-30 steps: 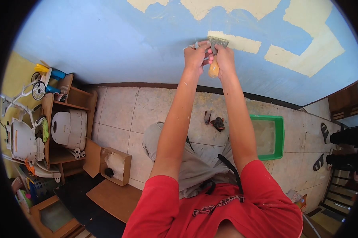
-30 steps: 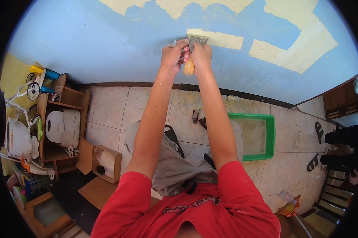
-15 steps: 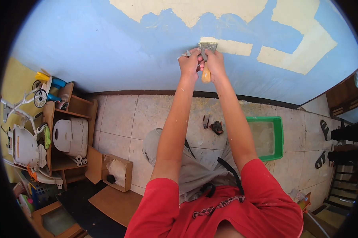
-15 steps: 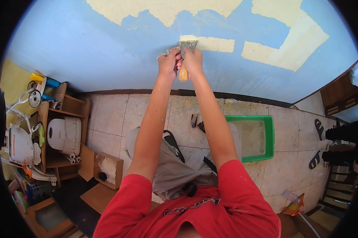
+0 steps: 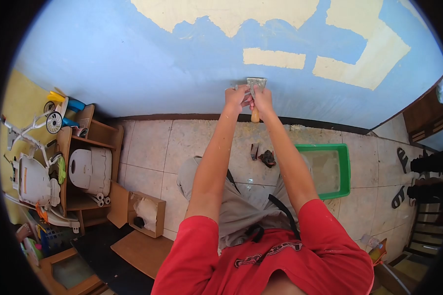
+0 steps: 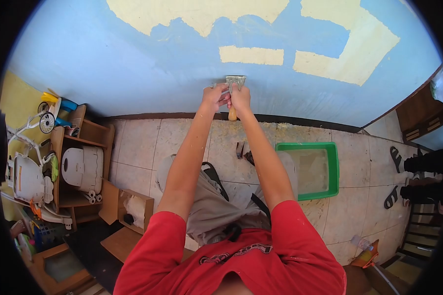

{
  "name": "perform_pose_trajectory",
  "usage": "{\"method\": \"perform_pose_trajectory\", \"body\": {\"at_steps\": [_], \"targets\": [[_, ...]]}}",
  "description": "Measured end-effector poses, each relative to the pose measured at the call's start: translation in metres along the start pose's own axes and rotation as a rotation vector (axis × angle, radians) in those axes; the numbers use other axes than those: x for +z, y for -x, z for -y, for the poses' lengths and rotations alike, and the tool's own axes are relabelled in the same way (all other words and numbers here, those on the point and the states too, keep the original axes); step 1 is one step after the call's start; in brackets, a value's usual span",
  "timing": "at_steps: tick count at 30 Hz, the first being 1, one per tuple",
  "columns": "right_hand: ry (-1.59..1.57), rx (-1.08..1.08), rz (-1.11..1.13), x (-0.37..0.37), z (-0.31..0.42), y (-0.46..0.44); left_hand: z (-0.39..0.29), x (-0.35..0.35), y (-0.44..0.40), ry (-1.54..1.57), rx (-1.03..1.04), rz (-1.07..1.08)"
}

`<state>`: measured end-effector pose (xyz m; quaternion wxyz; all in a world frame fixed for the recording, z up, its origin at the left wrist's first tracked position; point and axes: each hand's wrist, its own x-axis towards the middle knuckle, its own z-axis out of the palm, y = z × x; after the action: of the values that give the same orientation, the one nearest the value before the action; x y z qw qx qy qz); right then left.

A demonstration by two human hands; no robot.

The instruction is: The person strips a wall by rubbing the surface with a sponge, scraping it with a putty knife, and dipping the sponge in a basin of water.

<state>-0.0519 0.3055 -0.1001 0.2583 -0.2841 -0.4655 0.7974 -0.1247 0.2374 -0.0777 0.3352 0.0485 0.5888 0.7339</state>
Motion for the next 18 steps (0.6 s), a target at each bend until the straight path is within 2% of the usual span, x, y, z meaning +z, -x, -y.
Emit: {"method": "perform_pose_trajectory", "body": {"at_steps": [1,4,5,7,8,10,11,12,13,15,16,18], "targets": [[0.038,-0.018,-0.002,0.006,0.012,0.007,-0.007,0.005,0.004,0.058,-0.028,0.002],[0.056,-0.296,0.188,0.026,0.086,0.015,-0.068,0.027,0.03,0.091,0.306,0.265],[0.054,-0.29,0.178,0.032,0.1,0.015,-0.077,0.033,0.032,0.088,0.294,0.268],[-0.019,-0.298,0.185,0.04,0.112,0.013,-0.085,0.037,0.029,0.039,0.459,0.271],[0.01,-0.246,0.159,0.027,0.088,0.0,-0.06,0.026,0.01,-0.009,0.365,0.282],[0.37,-0.252,-0.013,-0.018,0.014,-0.005,0.017,0.005,-0.014,0.004,-0.088,0.073],[0.343,-0.068,-0.031,-0.053,-0.041,-0.012,0.068,-0.014,-0.029,-0.116,-0.266,0.043],[0.371,-0.024,-0.08,-0.078,-0.079,0.002,0.095,-0.024,-0.029,-0.493,-0.359,0.181],[0.447,0.051,-0.086,-0.102,-0.102,0.015,0.103,-0.025,-0.019,-0.708,-0.414,0.278],[0.459,0.152,-0.105,-0.123,-0.105,0.041,0.106,-0.016,-0.019,-0.841,-0.483,0.405],[0.465,0.157,-0.104,-0.123,-0.087,0.045,0.106,-0.012,-0.018,-0.834,-0.487,0.404],[0.815,0.058,-0.035,-0.111,-0.034,0.05,0.099,-0.004,-0.014,-0.63,-0.353,0.365]]}}
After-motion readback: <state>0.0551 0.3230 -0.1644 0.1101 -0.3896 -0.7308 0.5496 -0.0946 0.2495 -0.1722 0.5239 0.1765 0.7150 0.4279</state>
